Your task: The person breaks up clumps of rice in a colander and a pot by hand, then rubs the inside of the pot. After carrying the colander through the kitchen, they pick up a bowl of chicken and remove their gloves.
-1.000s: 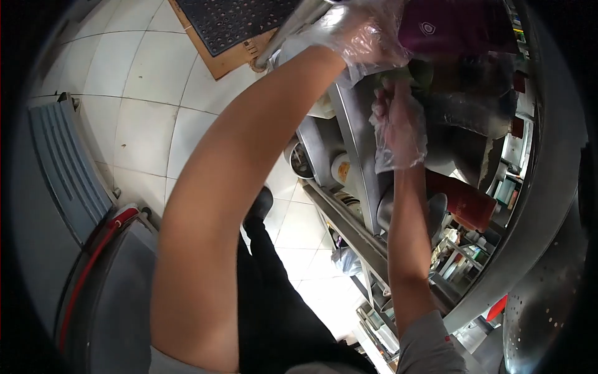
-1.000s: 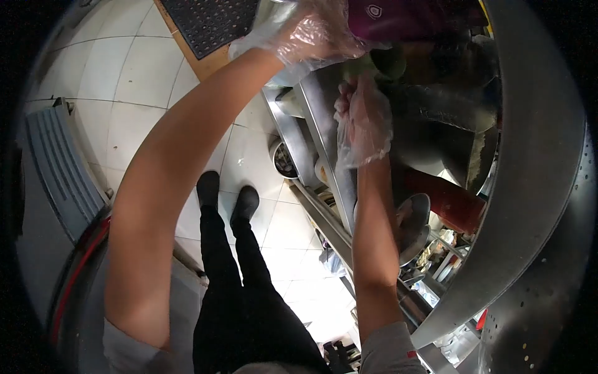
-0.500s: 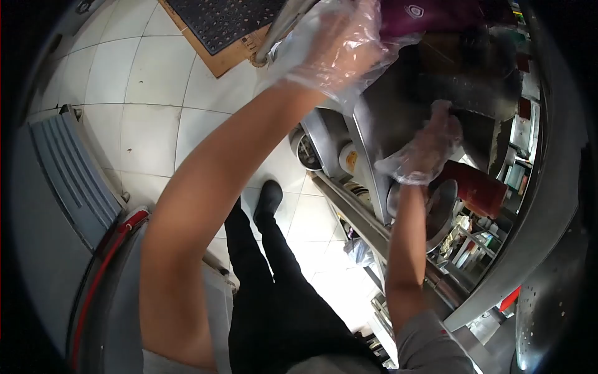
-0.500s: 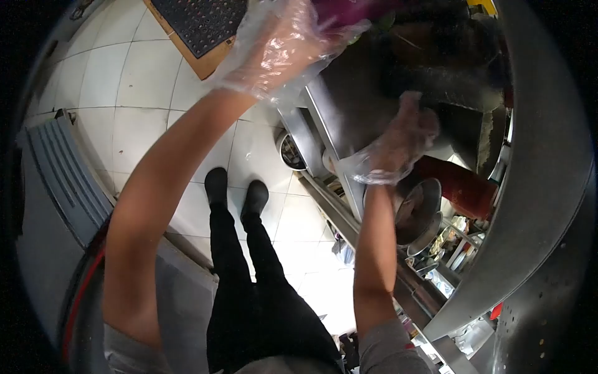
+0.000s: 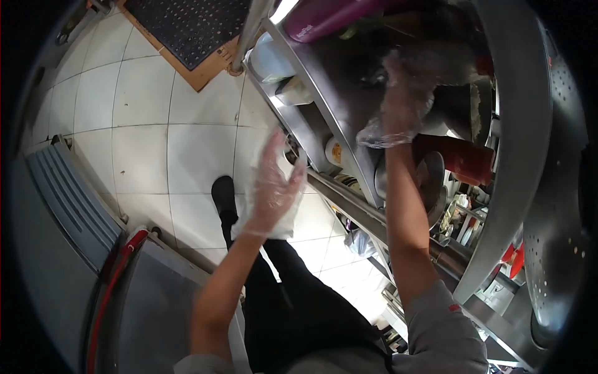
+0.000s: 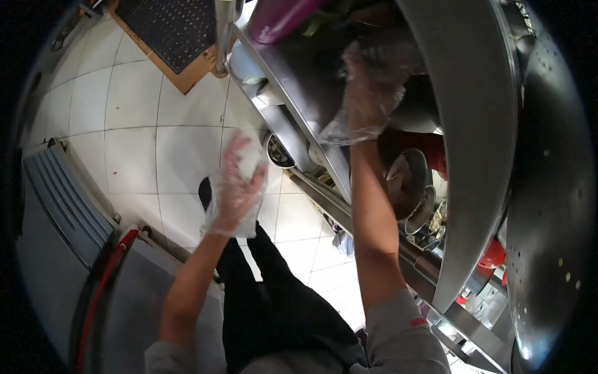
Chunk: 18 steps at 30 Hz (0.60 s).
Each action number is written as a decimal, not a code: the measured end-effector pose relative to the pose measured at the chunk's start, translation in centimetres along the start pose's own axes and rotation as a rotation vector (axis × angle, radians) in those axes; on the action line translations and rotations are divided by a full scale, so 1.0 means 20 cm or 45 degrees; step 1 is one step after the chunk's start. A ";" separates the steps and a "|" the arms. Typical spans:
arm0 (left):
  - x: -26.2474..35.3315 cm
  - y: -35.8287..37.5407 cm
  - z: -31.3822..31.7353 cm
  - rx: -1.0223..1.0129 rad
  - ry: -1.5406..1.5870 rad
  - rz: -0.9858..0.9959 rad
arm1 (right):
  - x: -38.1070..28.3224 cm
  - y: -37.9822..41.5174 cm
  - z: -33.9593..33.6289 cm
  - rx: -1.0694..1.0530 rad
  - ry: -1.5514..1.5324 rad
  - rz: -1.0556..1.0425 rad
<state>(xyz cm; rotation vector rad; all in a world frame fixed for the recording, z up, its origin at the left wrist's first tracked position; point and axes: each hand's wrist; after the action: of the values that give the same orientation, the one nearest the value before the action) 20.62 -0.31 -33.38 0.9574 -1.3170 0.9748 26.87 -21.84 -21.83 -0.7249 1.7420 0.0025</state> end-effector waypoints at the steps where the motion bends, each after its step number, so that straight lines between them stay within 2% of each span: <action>1: 0.00 0.05 0.02 -0.055 -0.035 0.080 | 0.01 0.02 0.03 -0.052 -0.153 0.030; 2: 0.04 0.10 0.05 -0.112 -0.069 0.158 | 0.05 0.03 0.05 -0.105 -0.322 0.061; 4: 0.09 0.19 0.15 -0.235 0.000 -0.022 | 0.14 0.03 0.10 -0.249 -0.775 0.151; 5: 0.07 0.23 0.20 -0.291 -0.037 0.018 | 0.18 0.02 0.12 -0.334 -0.994 0.211; 7: 0.03 0.30 0.30 -0.351 -0.071 0.061 | 0.21 0.01 0.15 -0.447 -1.244 0.247; 8: 0.02 0.32 0.33 -0.398 -0.081 0.109 | 0.12 0.04 0.15 -0.440 -1.239 0.242; 10: 0.04 0.34 0.36 -0.451 -0.090 0.163 | -0.05 0.14 0.09 0.074 0.213 -0.498; 11: 0.09 0.34 0.35 -0.485 -0.136 0.174 | 0.02 0.26 0.07 0.163 0.075 -0.223; 12: 0.12 0.34 0.35 -0.517 -0.180 0.184 | -0.04 0.37 -0.03 0.045 0.151 -0.019; 13: -0.06 0.46 0.37 -0.581 -0.410 0.382 | -0.12 0.49 -0.14 -0.075 0.224 0.188; 14: -0.12 0.48 0.37 -0.582 -0.409 0.381 | -0.03 0.63 -0.20 -0.003 0.191 0.236; 15: -0.16 0.49 0.36 -0.496 -0.473 0.462 | -0.03 0.76 -0.30 -0.159 -0.080 0.411; 16: -0.20 0.51 0.36 -0.408 -0.542 0.540 | 0.07 0.90 -0.39 0.030 -0.585 0.761; 17: -0.23 0.53 0.35 -0.420 -0.384 0.260 | 0.04 1.01 -0.46 -0.006 -0.228 0.449; 18: -0.18 0.51 0.31 -0.418 -0.394 0.260 | 0.02 1.05 -0.53 0.079 -0.464 0.718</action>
<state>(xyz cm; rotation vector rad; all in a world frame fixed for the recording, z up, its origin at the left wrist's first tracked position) 8.95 -3.00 -36.64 0.7481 -1.8002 0.7473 7.77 -8.97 -26.56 -0.1532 1.5311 0.4381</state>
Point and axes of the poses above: each hand's wrist, its own y-axis away from the middle knuckle, its own z-axis out of the palm, x = y × z, and after that the axes turned 4 degrees about x, right-handed
